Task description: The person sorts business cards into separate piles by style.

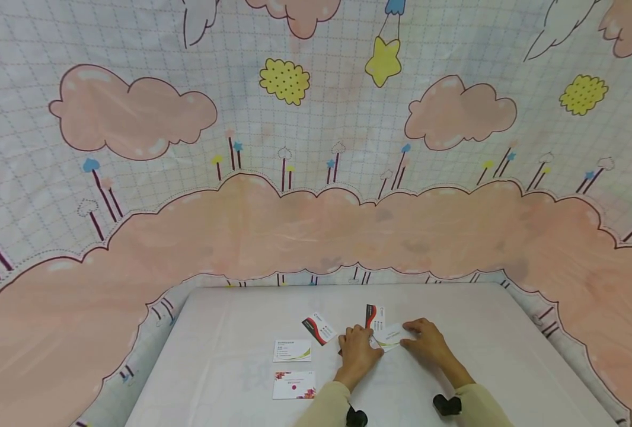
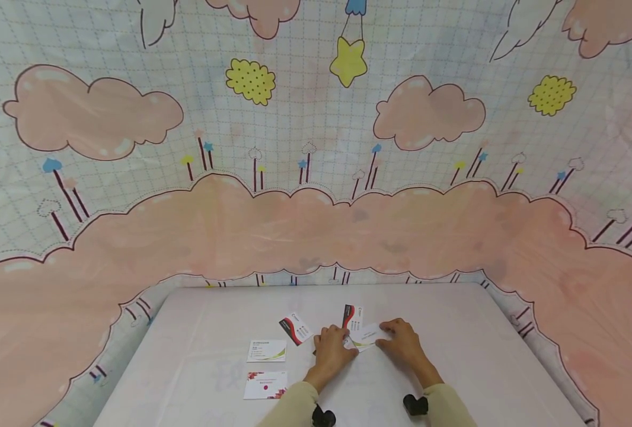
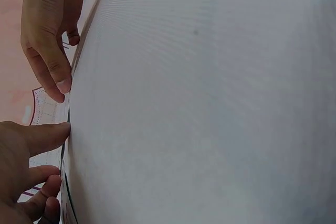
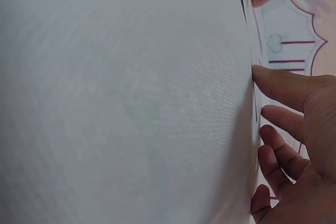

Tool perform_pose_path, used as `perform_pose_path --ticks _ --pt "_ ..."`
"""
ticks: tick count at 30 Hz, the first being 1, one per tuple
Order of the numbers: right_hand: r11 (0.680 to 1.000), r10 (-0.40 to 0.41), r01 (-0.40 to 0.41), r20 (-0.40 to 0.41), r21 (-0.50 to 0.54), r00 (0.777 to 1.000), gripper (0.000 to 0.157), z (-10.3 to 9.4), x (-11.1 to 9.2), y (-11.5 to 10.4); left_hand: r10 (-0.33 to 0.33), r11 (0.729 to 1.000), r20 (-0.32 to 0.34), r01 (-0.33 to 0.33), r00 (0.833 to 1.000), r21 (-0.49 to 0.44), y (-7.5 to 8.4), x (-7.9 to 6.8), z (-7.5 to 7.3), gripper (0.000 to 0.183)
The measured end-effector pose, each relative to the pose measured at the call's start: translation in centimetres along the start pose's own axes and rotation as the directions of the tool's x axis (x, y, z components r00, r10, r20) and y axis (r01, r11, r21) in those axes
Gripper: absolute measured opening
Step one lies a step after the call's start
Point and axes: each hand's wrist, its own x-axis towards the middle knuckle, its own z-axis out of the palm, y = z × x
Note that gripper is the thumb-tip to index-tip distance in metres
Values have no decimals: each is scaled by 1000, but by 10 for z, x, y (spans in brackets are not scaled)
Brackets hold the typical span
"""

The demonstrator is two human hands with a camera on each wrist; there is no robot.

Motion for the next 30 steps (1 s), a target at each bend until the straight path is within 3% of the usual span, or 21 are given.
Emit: perform_pose_path --ticks 15,30 --pt "999 45 -45 0 12 999 34 2 -4 -1 -15 994 20 17 1000 -105 -3 2 3 33" --pt "998 44 -44 -4 39 999 37 -1 -3 -6 33 986 -51 -41 998 -161 -6 -1 1 31"
